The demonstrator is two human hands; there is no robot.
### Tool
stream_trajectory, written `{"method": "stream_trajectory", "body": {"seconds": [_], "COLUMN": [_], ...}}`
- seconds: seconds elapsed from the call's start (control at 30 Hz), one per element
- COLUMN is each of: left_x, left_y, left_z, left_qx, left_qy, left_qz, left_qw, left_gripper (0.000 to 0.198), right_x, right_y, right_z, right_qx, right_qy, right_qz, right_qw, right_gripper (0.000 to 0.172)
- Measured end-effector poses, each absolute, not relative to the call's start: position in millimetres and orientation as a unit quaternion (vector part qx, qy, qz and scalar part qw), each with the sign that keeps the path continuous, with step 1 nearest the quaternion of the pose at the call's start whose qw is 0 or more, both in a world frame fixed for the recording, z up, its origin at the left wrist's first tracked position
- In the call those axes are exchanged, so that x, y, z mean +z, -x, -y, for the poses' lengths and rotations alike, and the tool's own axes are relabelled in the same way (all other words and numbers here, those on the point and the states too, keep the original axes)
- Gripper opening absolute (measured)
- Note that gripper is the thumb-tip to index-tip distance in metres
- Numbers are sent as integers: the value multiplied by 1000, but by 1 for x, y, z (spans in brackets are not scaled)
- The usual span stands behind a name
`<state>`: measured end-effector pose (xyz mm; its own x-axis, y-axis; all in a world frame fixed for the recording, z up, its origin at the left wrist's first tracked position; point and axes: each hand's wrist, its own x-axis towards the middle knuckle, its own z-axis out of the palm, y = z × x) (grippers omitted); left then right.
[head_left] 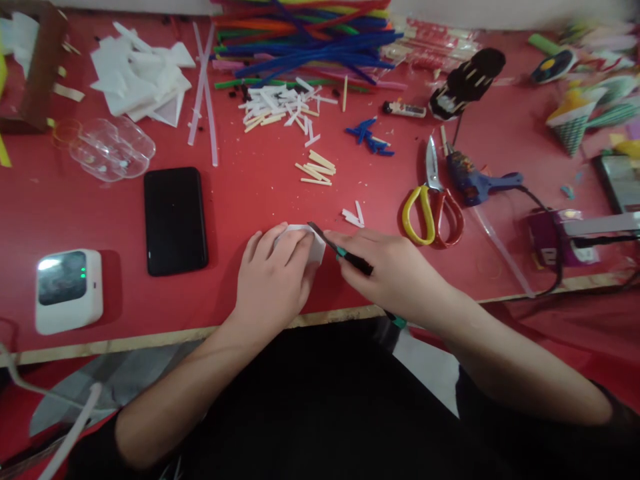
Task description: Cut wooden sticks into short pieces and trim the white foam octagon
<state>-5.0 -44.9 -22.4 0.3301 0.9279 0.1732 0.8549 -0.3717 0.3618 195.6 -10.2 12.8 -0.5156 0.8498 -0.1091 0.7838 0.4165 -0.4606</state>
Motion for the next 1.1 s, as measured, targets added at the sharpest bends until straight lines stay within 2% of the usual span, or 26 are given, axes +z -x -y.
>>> {"method": "stream_trajectory", "body": {"seconds": [0.73, 0.97, 1.1], "left_x": [-18, -18, -19], "left_y": [0, 0, 0], "left_z": [47, 47, 47], "left_qx": [155, 148, 144], "left_qy": [-812, -810, -813], "left_qz": [-556, -562, -560], "left_qw": [85, 80, 72], "left_gripper": [33, 32, 33], "right_x": [26, 17, 19], "right_y": [-182, -184, -183], "right_z": [7, 10, 11], "right_qx": [207, 133, 116], "right_qy": [484, 416, 427], "right_qz": [850, 900, 896], "right_qw": [-23, -9, -40], "right_gripper": [47, 40, 43]}}
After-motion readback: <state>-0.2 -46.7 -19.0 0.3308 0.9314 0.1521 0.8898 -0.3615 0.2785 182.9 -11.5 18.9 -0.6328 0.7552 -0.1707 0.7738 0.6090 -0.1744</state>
